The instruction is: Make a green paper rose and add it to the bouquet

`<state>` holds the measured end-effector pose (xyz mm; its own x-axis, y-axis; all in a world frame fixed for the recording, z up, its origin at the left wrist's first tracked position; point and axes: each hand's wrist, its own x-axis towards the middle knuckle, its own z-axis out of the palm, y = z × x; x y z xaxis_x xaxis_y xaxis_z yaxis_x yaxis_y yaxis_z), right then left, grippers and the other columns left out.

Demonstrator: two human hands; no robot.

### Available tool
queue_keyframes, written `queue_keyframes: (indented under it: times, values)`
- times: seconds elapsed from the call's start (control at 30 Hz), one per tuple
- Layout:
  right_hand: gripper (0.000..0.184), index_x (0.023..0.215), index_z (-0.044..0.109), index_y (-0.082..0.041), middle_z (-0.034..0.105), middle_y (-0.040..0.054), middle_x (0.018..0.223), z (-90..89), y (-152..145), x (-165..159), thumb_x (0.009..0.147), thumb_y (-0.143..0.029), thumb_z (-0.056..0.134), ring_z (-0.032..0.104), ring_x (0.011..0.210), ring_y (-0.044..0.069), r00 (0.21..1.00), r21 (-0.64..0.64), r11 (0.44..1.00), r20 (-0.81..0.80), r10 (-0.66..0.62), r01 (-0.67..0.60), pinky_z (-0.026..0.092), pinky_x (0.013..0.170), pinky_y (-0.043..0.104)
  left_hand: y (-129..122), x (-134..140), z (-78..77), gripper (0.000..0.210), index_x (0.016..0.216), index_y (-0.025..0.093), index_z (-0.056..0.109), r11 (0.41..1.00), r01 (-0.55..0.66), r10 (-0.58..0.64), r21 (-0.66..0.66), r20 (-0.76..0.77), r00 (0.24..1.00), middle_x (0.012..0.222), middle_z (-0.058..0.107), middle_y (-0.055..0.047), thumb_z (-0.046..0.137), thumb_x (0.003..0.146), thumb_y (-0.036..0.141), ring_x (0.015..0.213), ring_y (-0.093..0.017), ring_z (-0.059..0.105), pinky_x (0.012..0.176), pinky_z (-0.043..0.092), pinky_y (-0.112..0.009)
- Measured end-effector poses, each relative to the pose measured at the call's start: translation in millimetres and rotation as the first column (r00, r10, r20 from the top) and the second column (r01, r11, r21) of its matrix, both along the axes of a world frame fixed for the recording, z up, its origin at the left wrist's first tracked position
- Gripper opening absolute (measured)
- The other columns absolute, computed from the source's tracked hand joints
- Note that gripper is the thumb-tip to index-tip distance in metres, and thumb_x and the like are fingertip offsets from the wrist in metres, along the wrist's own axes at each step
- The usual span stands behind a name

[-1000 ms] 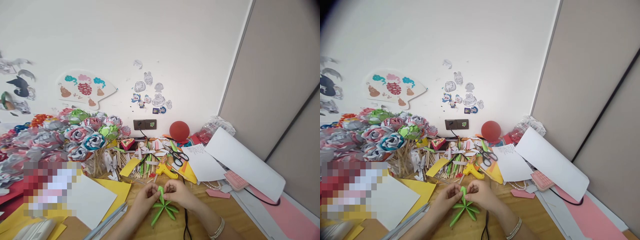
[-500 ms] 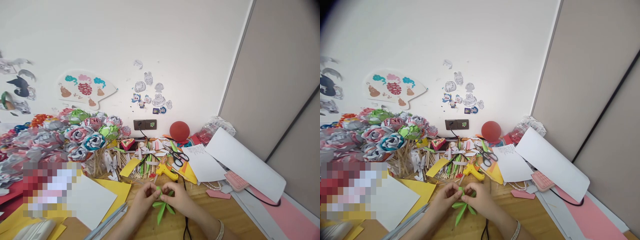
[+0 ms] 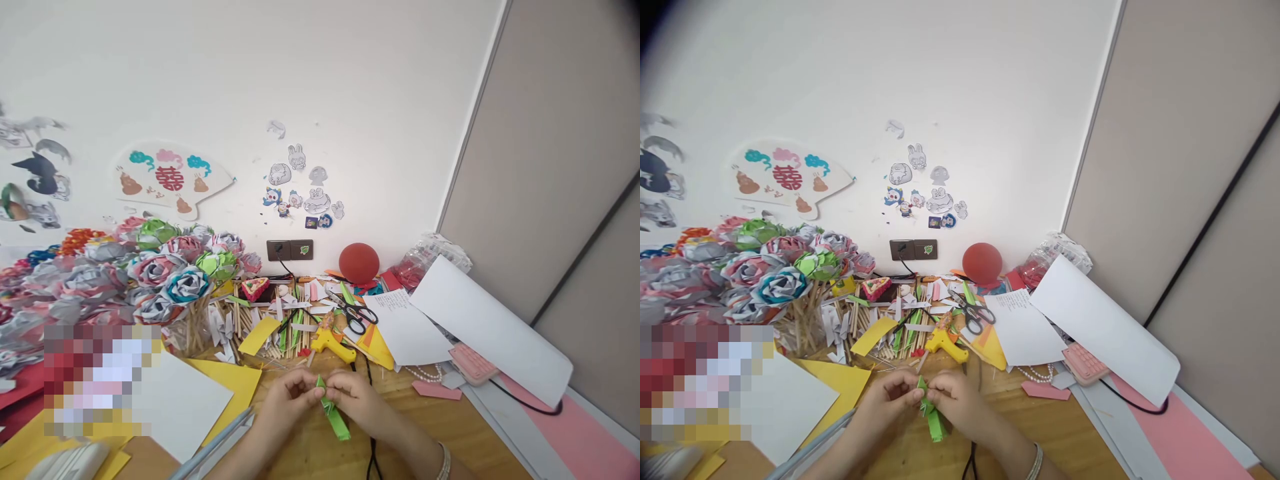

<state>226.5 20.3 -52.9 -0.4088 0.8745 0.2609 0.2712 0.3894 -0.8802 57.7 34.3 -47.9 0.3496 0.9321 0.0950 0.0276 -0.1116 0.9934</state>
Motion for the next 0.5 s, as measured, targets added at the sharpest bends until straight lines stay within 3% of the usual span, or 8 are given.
queue_keyframes:
  times: [0.17, 0.27, 0.4, 0.5]
  values:
    - [0.039, 0.064, 0.056, -0.017, 0.047, -0.0011, 0.068, 0.4, -1.3, 0.9, 0.077, -0.054, 0.056, 0.047, 0.068, 0.015, 0.999, -0.081, 0.997, -0.051, 0.006, -0.01, 0.036, 0.062, 0.024, -4.0, 0.6, 6.3, 0.033, 0.052, 0.018, 0.056, 0.99, -0.055, 0.07, 0.126, -0.12, 0.99, 0.058, 0.052, 0.001, 0.068, 0.063, 0.046, 0.06, -0.014, 0.049, 0.058, 0.037, -0.025]
    - [0.045, 0.055, 0.05, -0.018, 0.042, -0.003, 0.06, 2.8, -1.2, 1.1, 0.078, -0.057, 0.053, 0.044, 0.064, 0.014, 1.0, -0.005, 1.0, -0.012, 0.009, -0.009, 0.036, 0.066, 0.026, -4.7, 1.0, 6.6, 0.03, 0.053, 0.018, 0.055, 0.981, -0.045, 0.077, 0.189, -0.165, 0.983, 0.058, 0.053, 0.0, 0.066, 0.066, 0.043, 0.061, -0.016, 0.05, 0.06, 0.038, -0.026]
    - [0.051, 0.051, 0.043, -0.019, 0.035, -0.0057, 0.052, 4.1, -0.2, 1.2, 0.083, -0.059, 0.045, 0.042, 0.058, 0.013, 0.998, 0.067, 0.996, 0.034, 0.056, -0.058, 0.035, 0.082, 0.031, -6.3, -0.1, 8.1, 0.027, 0.057, 0.019, 0.054, 0.982, 0.015, 0.02, 0.189, -0.185, 0.982, 0.06, 0.053, 0.0, 0.061, 0.07, 0.041, 0.062, -0.015, 0.049, 0.061, 0.038, -0.025]
    - [0.053, 0.051, 0.044, -0.019, 0.037, -0.0046, 0.054, 3.8, 0.1, 1.6, 0.082, -0.062, 0.042, 0.044, 0.061, 0.014, 0.997, 0.075, 0.995, 0.045, 0.064, -0.067, 0.038, 0.075, 0.028, -8.6, -0.6, 9.6, 0.023, 0.063, 0.018, 0.056, 0.978, 0.051, -0.006, 0.204, -0.213, 0.977, 0.063, 0.054, 0.0, 0.057, 0.074, 0.039, 0.064, -0.016, 0.05, 0.061, 0.039, -0.025]
